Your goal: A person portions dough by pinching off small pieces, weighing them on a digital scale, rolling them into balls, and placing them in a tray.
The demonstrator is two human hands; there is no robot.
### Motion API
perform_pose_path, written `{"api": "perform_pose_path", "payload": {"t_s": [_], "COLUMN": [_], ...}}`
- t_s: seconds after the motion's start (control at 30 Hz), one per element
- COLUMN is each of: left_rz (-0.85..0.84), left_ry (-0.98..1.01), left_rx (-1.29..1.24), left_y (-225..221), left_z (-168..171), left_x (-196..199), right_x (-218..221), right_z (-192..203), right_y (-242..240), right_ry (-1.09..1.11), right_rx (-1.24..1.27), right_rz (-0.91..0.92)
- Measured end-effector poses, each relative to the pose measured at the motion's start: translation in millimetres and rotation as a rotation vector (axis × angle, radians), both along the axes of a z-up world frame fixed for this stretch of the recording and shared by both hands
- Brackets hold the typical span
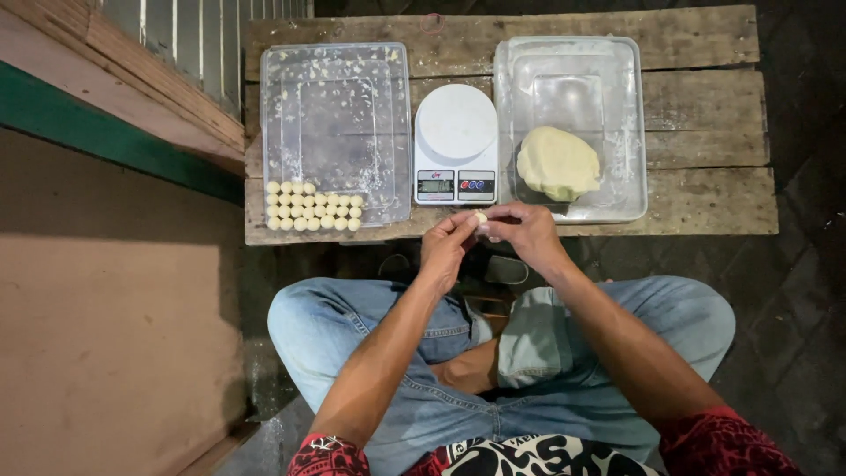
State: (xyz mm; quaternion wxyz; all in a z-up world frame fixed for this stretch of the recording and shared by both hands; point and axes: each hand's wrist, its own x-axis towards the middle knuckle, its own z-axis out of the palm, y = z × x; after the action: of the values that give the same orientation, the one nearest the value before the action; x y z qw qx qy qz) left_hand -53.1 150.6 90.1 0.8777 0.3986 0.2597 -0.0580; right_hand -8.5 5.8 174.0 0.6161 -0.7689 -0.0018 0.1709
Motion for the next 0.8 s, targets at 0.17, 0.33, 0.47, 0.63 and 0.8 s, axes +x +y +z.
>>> {"api": "perform_pose_path", "payload": {"t_s": [0.17,0.33,0.47,0.63,0.8], "left_rz": [0.01,-0.098,-0.143,-0.077,0.064], "left_ry": [0.002,0.099,0.114,-0.012,-0.184], "left_rx": [-0.139,-0.286,-0.201,-0.182,-0.382], "left_y": [7,11,6,-12,-6], "left_z": [0,-1,9,59,33], "left_x": [0,1,-4,-8,4], "right_x": [3,0,1,-26,-25], "right_z": [-2,15,1,28,38], "right_y": [-5,-2,-5,17,21], "right_ry": [0.104,0.057,-0.105,-0.395,-0.889], "right_rx": [0.249,0.308,0.185,0.022,-0.259], "right_rz": [-0.035,0.026,0.046,0.166,0.275]}}
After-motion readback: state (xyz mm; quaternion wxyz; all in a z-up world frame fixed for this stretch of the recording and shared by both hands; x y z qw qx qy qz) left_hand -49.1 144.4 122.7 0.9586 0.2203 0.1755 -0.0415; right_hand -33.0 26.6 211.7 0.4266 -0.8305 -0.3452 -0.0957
